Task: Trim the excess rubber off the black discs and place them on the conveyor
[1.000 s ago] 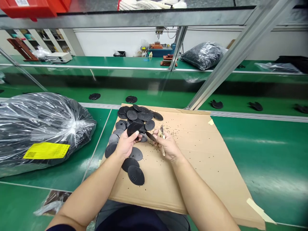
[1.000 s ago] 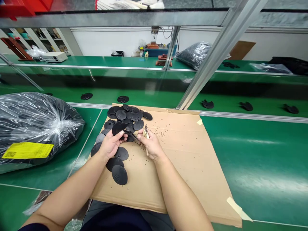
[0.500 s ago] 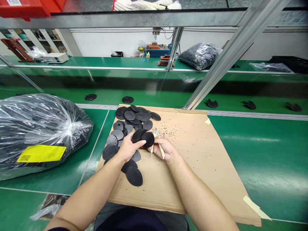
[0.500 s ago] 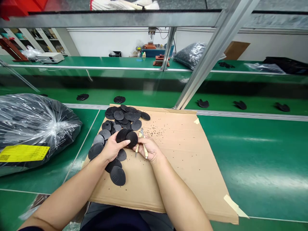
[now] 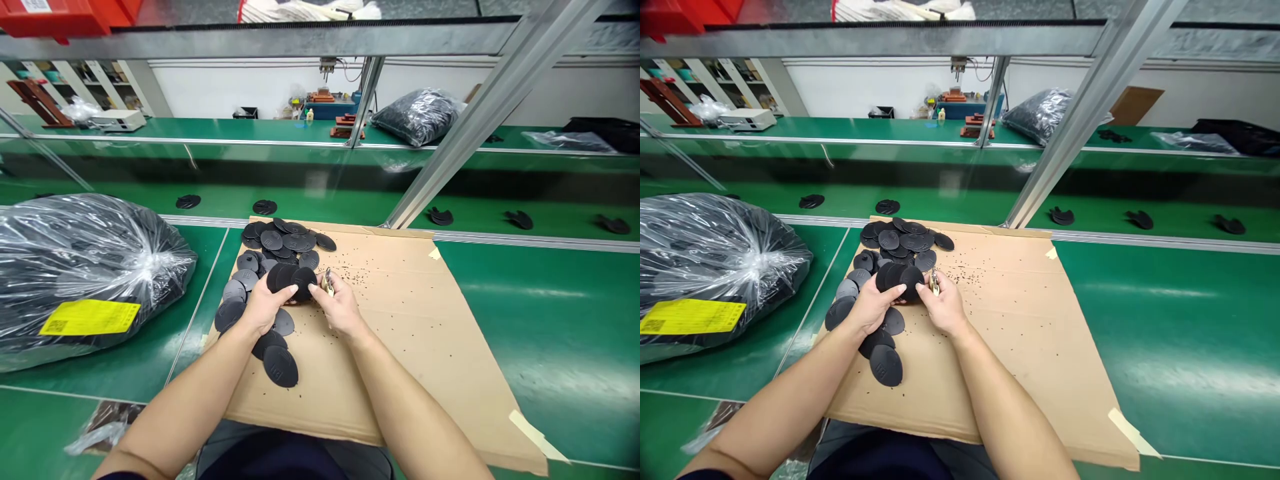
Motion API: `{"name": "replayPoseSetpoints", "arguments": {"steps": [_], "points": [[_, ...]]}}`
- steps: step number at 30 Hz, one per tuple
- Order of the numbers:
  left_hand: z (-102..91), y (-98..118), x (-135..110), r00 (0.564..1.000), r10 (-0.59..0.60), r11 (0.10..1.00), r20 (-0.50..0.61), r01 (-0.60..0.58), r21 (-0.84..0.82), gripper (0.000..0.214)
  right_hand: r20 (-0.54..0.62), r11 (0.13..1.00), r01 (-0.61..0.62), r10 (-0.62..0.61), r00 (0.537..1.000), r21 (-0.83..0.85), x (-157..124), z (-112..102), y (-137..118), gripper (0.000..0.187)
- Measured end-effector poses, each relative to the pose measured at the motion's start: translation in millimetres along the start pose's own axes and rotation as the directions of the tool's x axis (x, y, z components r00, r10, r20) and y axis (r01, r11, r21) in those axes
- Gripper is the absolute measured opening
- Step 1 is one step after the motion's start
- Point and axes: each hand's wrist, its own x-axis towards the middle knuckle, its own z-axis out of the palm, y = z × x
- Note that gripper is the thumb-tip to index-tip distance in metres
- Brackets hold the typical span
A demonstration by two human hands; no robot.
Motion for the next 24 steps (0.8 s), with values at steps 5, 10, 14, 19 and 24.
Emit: {"name": "replayPoseSetpoints", "arguments": {"steps": [5, 10, 14, 19, 24], "points": [[-1.4, -1.4, -3.1, 0.995, 0.065, 0.995, 0.079, -0.07, 0.064, 0.041, 0.068, 0.993, 0.057, -0.05, 0.996, -0.106, -0.2, -3.6, -0.8, 0.019], [-1.3, -1.8, -2.9, 0.996, 0.037, 0.998, 0.082, -0.041, 0.049, 0.043, 0.051, 0.995, 0.049, -0.044, 0.998, -0.086, 0.1, -1.9, 3.0, 0.019], [0.4, -1.0, -3.3, 0.998, -0.011, 1.0, 0.065, 0.011, 0.001, 0.042, 0.067, 0.998, 0.044, -0.041, 0.997, -0.051, 0.1, -0.9, 3.8, 0.022], [0.7, -2.8, -4.9, 0.994, 0.0, 0.999, 0.105, 0.004, -0.043, 0.04, 0.15, 0.995, 0.009, 0.006, 0.989, -0.103, -2.3, -1.3, -0.6, 0.03], [-0.1, -4.9, -4.4, 0.993, 0.007, 0.999, 0.117, 0.0, -0.052, 0.039, 0.113, 0.977, 0.014, 0.01, 0.994, -0.213, -2.5, -2.7, -3.6, 0.033]]}}
